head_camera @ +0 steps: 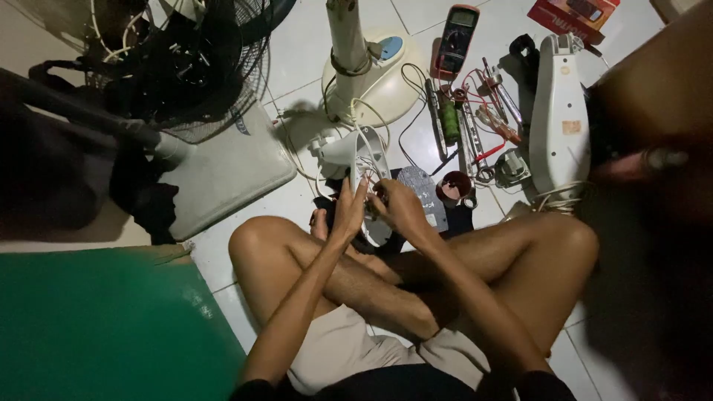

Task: Disassembling a handheld massager using a screwdriver to remove the casing and inspect internal electronics.

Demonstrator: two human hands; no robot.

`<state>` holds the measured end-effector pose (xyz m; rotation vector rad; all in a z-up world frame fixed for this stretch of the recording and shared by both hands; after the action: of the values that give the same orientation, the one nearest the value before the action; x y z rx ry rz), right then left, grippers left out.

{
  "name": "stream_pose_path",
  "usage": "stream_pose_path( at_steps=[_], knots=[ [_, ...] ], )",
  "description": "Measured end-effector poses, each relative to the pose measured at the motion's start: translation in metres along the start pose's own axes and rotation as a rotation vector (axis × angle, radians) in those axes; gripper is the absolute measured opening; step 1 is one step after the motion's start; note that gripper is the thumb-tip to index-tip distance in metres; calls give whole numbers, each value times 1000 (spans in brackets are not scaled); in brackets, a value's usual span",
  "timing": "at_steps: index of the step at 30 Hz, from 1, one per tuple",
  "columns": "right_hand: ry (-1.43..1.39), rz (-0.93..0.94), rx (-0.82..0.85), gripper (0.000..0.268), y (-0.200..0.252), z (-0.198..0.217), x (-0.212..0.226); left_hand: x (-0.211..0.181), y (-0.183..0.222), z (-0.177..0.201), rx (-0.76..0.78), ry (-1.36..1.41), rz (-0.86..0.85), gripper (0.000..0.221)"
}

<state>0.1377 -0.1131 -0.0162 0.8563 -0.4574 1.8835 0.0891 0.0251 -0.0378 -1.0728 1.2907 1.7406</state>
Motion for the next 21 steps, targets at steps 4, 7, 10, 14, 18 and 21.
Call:
stream_pose_path(
  at_steps=[4, 7, 10, 14, 18, 21],
  knots=[
    [34, 20, -14, 17, -2, -7, -9, -5, 4, 2, 1, -19, 20, 77],
    [47, 41, -22, 16, -3, -4, -4, 0, 1, 2, -4, -1, 38, 83],
    [21, 43, -23, 17, -3, -3, -2, 2, -1, 2, 8, -28, 52, 99],
    [36, 96, -23, 21, -7, -15, -6, 14, -9, 2, 17, 14, 15, 88],
    [29, 154, -41, 23, -3, -6, 2, 13, -10, 3, 18, 71, -2, 93],
    [-111, 153, -82, 28, 4, 16, 17, 21, -18, 4, 22, 99, -49, 87]
  ],
)
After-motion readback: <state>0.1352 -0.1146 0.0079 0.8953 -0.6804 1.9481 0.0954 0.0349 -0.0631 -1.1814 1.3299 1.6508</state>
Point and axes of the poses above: each hand's wrist, its own y-axis away from the middle knuckle, its own z-axis out of the back of the hand, x = y × z, the point moved 10 cm from there along -y, towards the middle knuckle, and after that the axes turned 2 degrees about y, right-handed, at the moved point
